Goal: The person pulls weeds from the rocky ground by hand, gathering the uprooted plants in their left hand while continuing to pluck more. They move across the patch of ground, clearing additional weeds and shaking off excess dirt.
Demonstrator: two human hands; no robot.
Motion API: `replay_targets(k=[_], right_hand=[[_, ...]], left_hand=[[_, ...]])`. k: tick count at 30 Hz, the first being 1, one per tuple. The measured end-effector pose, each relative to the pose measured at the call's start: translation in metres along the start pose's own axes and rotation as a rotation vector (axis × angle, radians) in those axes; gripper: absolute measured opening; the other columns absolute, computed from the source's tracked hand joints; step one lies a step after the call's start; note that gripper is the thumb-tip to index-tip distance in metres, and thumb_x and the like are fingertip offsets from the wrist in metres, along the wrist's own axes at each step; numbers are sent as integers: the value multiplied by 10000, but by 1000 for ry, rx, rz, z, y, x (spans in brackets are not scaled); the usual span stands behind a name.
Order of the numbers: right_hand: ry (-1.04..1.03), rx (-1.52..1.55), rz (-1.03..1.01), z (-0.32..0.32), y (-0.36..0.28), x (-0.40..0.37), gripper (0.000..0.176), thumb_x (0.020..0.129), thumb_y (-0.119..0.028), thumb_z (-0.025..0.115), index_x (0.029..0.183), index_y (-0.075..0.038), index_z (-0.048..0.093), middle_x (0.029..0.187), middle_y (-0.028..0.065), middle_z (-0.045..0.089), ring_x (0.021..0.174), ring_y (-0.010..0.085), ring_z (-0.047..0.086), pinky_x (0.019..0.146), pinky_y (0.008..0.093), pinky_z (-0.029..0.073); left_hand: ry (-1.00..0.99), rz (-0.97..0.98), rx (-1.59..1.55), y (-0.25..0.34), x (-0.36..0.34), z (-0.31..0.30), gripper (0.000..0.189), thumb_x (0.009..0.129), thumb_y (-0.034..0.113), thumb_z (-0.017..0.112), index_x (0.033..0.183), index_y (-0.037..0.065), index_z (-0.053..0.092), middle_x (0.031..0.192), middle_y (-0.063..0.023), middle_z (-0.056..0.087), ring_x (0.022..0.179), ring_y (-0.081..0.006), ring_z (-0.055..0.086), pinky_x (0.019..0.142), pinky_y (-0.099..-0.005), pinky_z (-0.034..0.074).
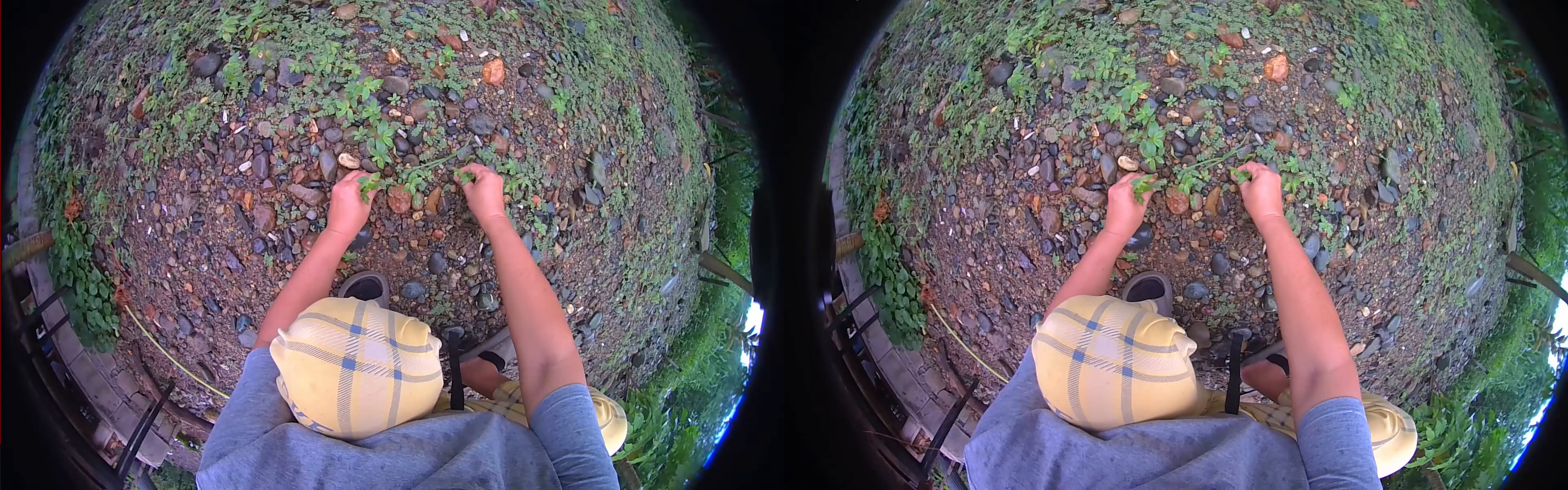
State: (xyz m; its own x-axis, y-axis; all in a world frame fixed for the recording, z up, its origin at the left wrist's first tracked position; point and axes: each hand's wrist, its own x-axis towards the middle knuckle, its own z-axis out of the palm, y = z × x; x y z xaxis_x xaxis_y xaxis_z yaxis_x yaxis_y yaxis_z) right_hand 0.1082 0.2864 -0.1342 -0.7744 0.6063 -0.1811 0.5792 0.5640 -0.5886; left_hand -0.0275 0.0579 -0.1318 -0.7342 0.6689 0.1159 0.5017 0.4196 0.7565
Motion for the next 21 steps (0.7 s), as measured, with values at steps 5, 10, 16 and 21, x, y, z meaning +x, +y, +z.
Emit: replay_targets(k=[5,10,16,21], right_hand=[[-18,135,245,-12,3,-12,217,747,-155,750,904,-33,664,835,158,671,656,228,613,661,322,499],[-27,693,448,-28,8,-32,152,782,-109,723,886,-22,655,765,38,663,661,109,571,646,266,488],[-178,4,-116,-40,-13,-23,214,728,-72,721,929,-68,647,921,98,614,841,277,611,761,375,499],[-211,-82,-90,-8,-41,-17,270,711,-65,701,971,-78,628,985,149,595,904,353,596,813,425,488]], left_hand=[[64,-139,-102,1,-8,-19,172,707,-56,651,869,-5,625,851,-118,634,793,-276,634,734,-319,497],[104,-371,-320,-18,-17,-10,191,713,-52,653,893,3,624,879,-107,646,821,-250,644,757,-304,499],[-80,-69,-105,8,0,-3,325,715,-9,669,1026,70,618,916,-110,640,870,-301,632,777,-355,510],[-309,-69,28,35,16,8,628,676,66,734,1248,147,486,941,-128,586,904,-317,592,792,-411,489]])
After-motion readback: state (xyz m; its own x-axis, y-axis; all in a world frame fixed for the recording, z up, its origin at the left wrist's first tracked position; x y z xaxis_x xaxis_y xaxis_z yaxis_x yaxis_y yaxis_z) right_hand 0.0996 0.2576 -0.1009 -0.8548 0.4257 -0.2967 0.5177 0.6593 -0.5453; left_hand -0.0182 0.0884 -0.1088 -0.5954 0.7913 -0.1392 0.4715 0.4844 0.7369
